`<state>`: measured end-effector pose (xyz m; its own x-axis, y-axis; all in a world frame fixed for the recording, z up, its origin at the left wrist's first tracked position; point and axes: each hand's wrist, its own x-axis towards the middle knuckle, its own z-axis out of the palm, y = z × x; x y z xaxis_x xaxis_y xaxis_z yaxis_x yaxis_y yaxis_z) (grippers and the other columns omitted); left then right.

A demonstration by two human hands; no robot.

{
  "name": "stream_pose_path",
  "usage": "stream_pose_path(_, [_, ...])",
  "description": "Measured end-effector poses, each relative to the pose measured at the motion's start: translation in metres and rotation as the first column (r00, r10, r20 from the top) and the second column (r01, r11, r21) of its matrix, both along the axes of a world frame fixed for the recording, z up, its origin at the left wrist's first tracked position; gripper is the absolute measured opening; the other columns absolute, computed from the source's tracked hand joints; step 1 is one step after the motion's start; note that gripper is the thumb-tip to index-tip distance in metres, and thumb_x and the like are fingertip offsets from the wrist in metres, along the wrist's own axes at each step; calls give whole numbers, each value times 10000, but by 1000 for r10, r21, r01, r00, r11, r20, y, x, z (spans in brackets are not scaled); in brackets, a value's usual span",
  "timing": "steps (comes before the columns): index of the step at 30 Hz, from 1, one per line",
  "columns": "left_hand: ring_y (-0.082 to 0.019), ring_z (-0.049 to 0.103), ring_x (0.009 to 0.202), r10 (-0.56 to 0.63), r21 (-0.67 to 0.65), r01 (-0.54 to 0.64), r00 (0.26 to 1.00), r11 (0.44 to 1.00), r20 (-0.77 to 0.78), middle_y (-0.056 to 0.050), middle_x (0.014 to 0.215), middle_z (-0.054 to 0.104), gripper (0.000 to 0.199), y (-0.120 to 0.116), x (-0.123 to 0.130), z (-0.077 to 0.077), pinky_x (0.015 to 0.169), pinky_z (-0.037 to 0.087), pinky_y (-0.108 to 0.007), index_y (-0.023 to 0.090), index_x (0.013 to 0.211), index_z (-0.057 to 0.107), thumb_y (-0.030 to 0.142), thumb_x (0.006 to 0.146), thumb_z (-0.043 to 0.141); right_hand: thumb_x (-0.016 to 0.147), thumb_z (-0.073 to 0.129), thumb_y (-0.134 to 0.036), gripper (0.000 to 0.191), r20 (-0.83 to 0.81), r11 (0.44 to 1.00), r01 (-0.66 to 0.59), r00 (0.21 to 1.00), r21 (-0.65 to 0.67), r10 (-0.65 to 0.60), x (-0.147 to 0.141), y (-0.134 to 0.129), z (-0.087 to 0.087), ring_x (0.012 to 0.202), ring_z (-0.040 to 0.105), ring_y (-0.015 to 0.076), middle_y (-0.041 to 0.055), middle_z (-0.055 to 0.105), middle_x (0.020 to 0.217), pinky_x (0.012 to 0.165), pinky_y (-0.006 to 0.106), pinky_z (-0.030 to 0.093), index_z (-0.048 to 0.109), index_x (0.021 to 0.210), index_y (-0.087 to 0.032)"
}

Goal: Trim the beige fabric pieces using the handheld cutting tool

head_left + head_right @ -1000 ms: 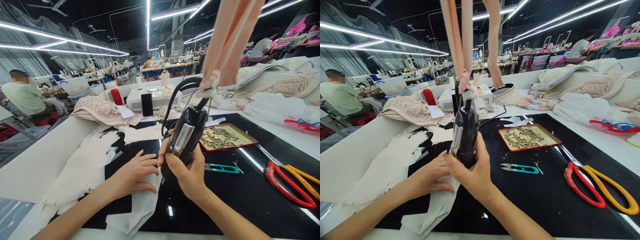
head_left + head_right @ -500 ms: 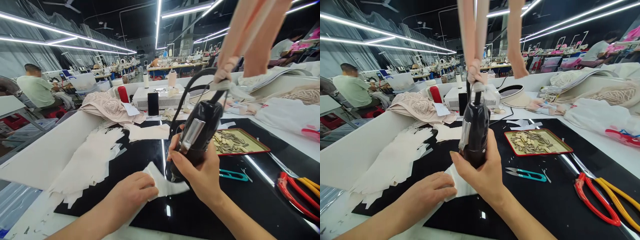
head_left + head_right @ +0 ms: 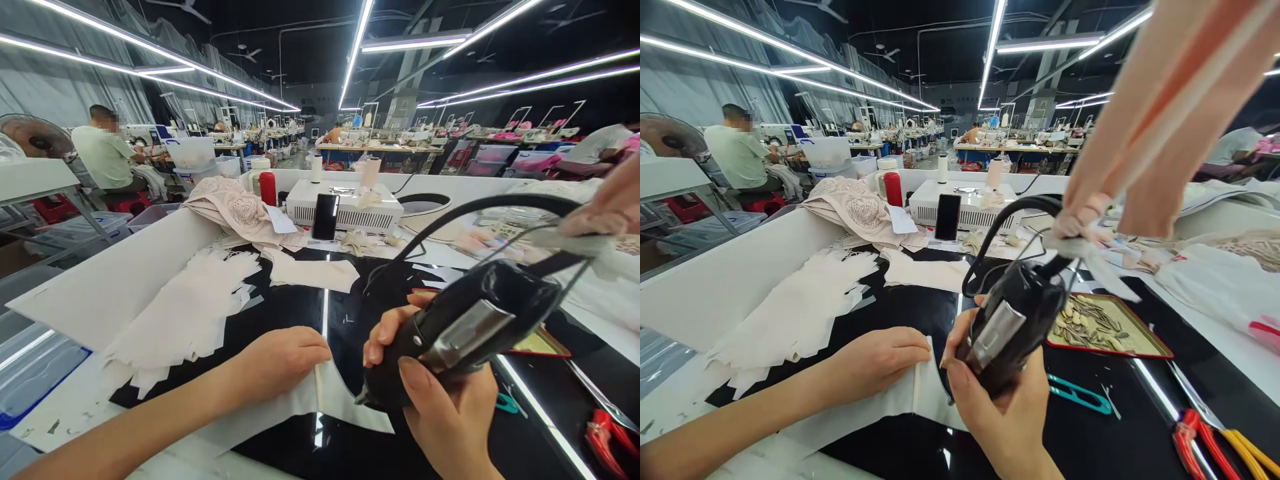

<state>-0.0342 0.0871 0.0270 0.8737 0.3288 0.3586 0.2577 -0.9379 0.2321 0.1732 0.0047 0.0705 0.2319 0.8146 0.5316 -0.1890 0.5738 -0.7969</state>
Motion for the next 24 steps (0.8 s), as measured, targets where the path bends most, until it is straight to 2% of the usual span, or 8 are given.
stream_pose_path(3, [-210,722,1144,-25,32,25,1000,999,-14,-97,1175,752,218,6,7,-12,1021,608,-307,131,1166,712,70,1035,550,944,782,-374,365,3,1000,3,1000,-15,-3,2,-9,-2,691,678,164,9,674,887,604,317,600,611,1262,-317])
stream_pose_path(6, [-196,717,1148,-28,43,28,1000,999,-14,-77,1175,758,200,8,5,-18,1034,601,-299,149,1154,716,132,1078,531,963,755,-340,344,9,999,-15,1000,-29,15,6,-15,-5,693,673,174,10,664,877,582,316,584,608,1274,-326])
stream_pose_path(13, [-176,703,1147,-10,56,11,1000,998,-8,-56,1181,748,198,4,-2,-17,1050,582,-276,159,1154,708,161,1101,517,940,766,-391,378,30,998,-28,999,-52,30,9,-17,-5,674,655,184,2,644,850,575,350,605,596,1269,-317])
stream_pose_path(16, [-181,702,1122,-15,65,16,1000,998,-7,-52,1145,744,185,2,-2,-16,1029,582,-271,154,1104,702,130,1089,519,923,779,-432,404,-10,995,47,999,-91,-48,3,-16,1,660,625,173,-9,621,838,565,336,587,593,1265,-324])
stream_pose_path(18, [-184,701,1094,-13,72,12,1000,997,7,-53,1116,739,185,1,-1,-16,1009,584,-274,149,1082,698,111,1082,517,896,808,-445,418,-41,989,103,993,-103,-108,0,-11,6,650,607,168,-13,614,825,558,329,575,607,1238,-314])
stream_pose_path(24, [-179,707,1022,22,98,-31,996,995,92,-50,1080,742,171,-4,1,-18,894,593,-265,165,1045,693,85,1058,542,806,878,-378,411,-90,995,102,991,-15,-103,-5,27,13,585,601,161,-28,646,751,505,313,577,645,1131,-281])
